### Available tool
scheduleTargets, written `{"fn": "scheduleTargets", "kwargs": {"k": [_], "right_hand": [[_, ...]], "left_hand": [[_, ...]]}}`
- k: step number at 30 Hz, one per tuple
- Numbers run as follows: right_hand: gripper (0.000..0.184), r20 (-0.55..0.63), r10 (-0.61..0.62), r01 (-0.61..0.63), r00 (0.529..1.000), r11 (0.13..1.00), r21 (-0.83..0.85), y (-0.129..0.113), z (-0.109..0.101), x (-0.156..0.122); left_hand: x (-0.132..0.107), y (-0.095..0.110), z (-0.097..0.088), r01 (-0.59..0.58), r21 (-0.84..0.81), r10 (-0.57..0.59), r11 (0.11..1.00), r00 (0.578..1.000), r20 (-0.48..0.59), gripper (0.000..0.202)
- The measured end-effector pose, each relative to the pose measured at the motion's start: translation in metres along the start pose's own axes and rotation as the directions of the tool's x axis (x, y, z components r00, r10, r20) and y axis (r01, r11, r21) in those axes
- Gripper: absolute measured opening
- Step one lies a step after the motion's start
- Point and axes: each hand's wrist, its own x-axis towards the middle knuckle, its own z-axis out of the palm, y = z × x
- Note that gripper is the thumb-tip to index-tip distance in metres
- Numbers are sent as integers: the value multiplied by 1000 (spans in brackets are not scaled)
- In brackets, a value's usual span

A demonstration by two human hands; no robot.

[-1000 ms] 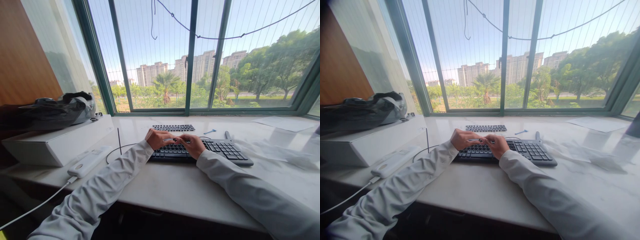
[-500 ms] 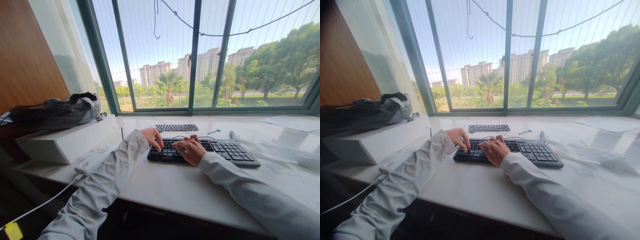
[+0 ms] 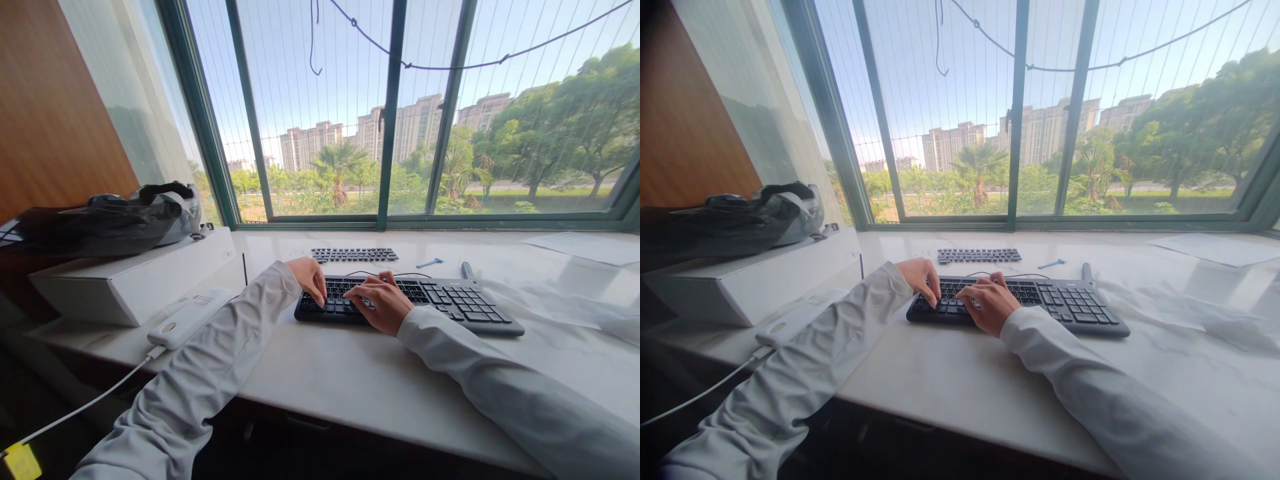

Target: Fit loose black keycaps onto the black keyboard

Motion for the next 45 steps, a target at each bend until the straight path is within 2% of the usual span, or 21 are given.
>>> {"fn": "scheduleTargets", "kwargs": {"k": [4,12,15,21,25,31,39,45], "right_hand": [[26,10,-3,3,1000,1000,-13,-3,-2,0],[25,29,-45,46,999,998,-31,-10,0,1],[25,45,-85,86,995,996,-22,-13,3,1],[35,96,-151,156,984,987,-43,-20,9,3],[38,135,-170,181,976,981,-67,-22,13,4],[36,150,-162,175,975,981,-77,-24,12,4],[35,162,-149,161,975,985,-59,-24,12,5],[35,156,-137,145,978,988,-45,-24,11,4]], "left_hand": [[3,-3,1,-15,25,15,1000,1000,-7,33],[6,0,5,28,70,-25,997,998,-52,31],[6,0,5,38,62,-36,997,998,-43,36],[7,-1,2,30,2,-30,1000,999,21,37],[8,-3,2,67,-61,-64,996,996,55,38],[9,-6,4,81,-113,-75,990,996,56,39],[8,6,1,73,55,-75,996,997,37,37],[5,0,0,38,-31,-35,999,997,74,36]]}}
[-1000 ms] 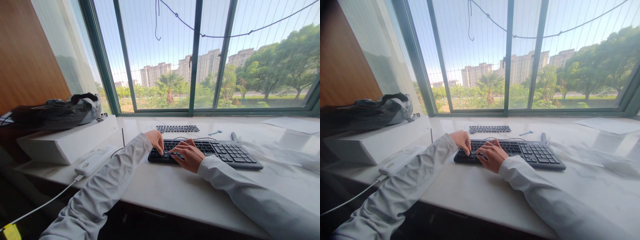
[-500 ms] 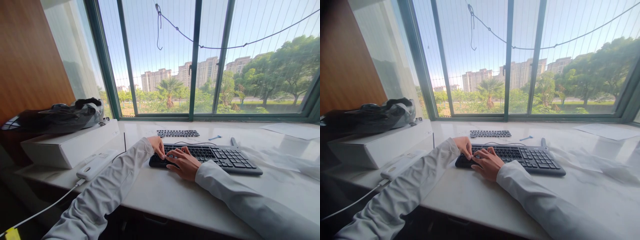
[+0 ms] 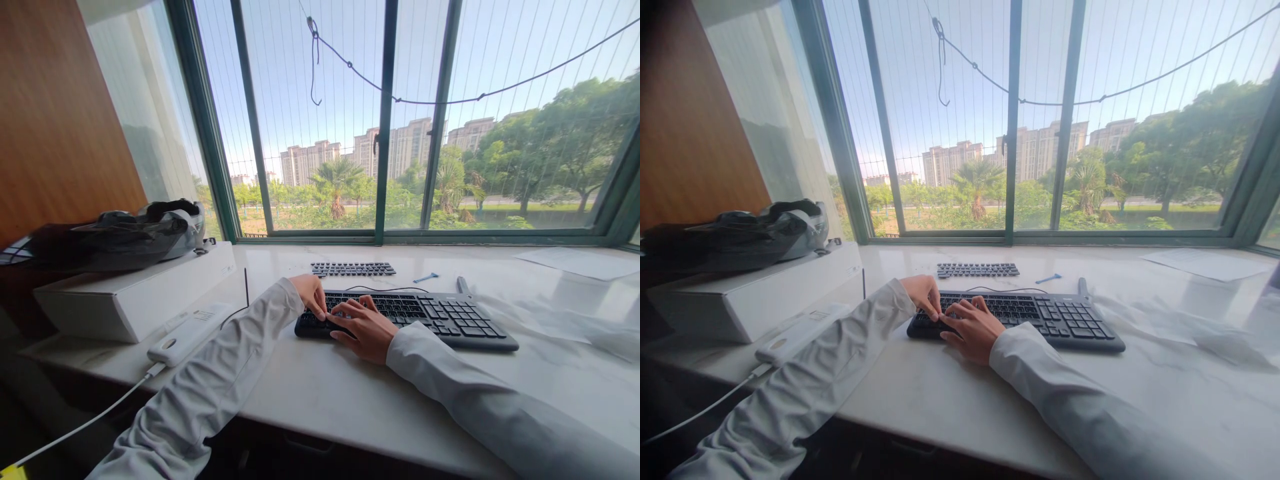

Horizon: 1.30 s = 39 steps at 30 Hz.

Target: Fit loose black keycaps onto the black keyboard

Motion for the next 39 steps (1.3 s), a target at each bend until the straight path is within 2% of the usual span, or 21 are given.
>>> {"fn": "scheduleTargets", "kwargs": {"k": [6,18,24,28,35,39], "right_hand": [[39,-8,-7,7,1000,1000,-9,1,3,0],[37,-10,-17,16,1000,999,-38,0,2,-1],[38,5,-30,31,1000,997,-73,-3,1,0],[37,10,-32,33,999,997,-70,-3,0,0],[39,1,-19,19,1000,999,-42,0,0,0],[38,-14,-22,22,1000,999,-46,2,1,0]], "left_hand": [[-1,-3,-1,20,-20,-20,1000,1000,24,39],[5,2,0,-4,142,3,990,1000,4,31],[7,2,-1,-11,145,8,989,1000,21,32],[2,7,0,0,137,1,991,1000,-3,30],[-9,5,-5,-20,41,19,999,999,29,40],[-10,3,-7,-18,53,17,998,999,32,42]]}}
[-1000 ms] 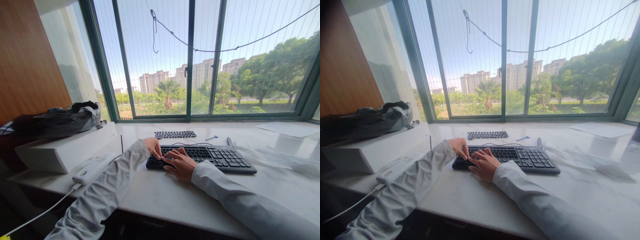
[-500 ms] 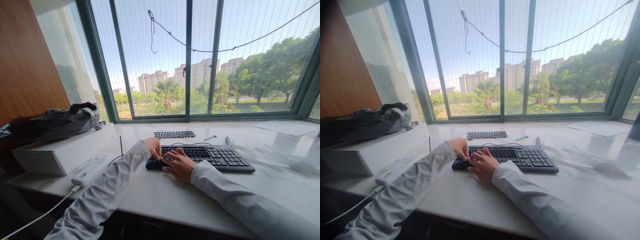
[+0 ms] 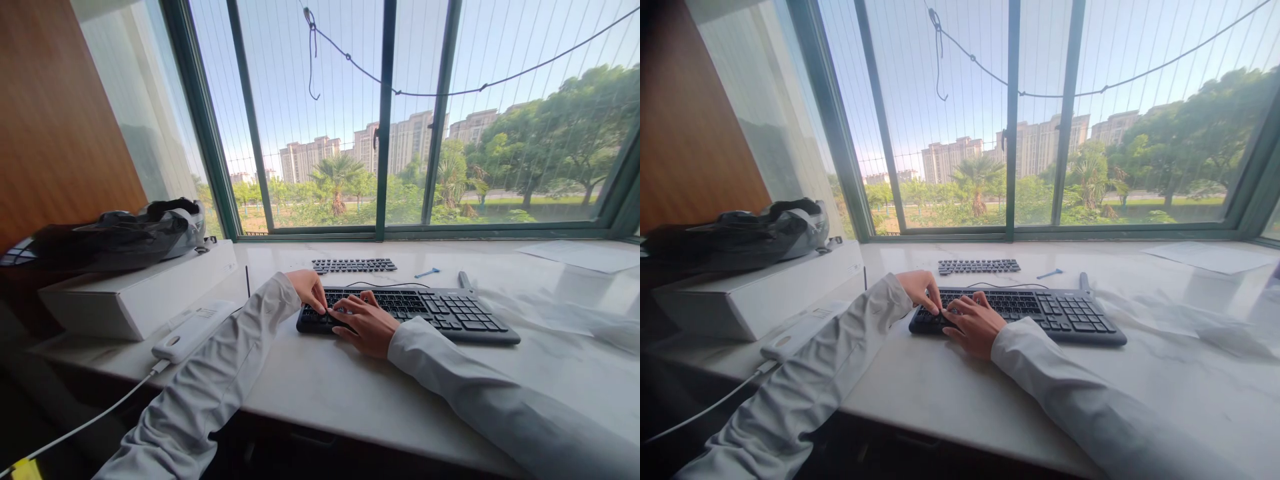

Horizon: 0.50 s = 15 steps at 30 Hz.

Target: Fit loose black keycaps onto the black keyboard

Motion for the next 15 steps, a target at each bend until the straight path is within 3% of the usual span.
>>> {"fn": "scheduleTargets", "kwargs": {"k": [15], "right_hand": [[38,-5,1,-1,1000,1000,10,1,1,-1]], "left_hand": [[-1,7,3,1,121,10,993,996,-85,32]]}}
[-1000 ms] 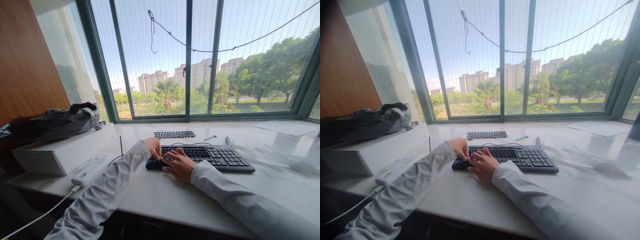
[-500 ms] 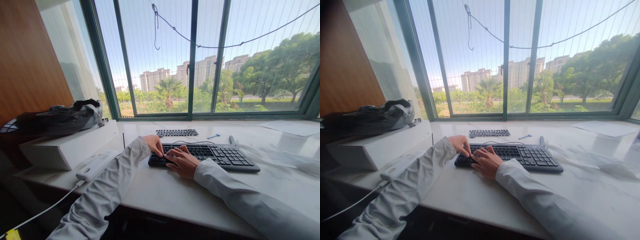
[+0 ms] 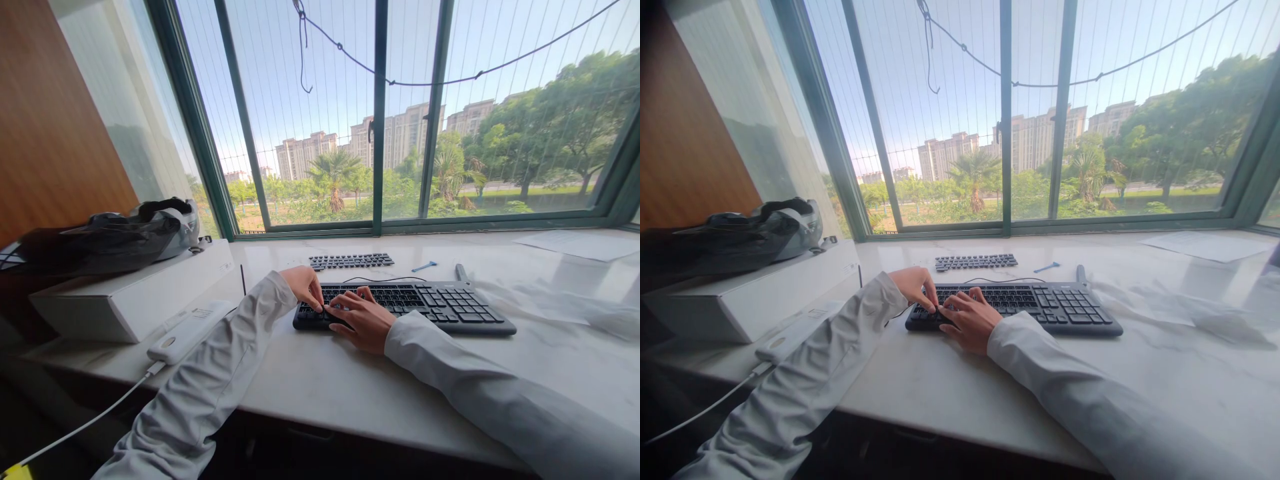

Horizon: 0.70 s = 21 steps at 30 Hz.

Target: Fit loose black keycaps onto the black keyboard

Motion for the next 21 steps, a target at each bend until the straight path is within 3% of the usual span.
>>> {"fn": "scheduleTargets", "kwargs": {"k": [21], "right_hand": [[40,11,12,-13,1000,999,31,0,0,0]], "left_hand": [[-3,1,-3,-42,-6,42,999,999,8,30]]}}
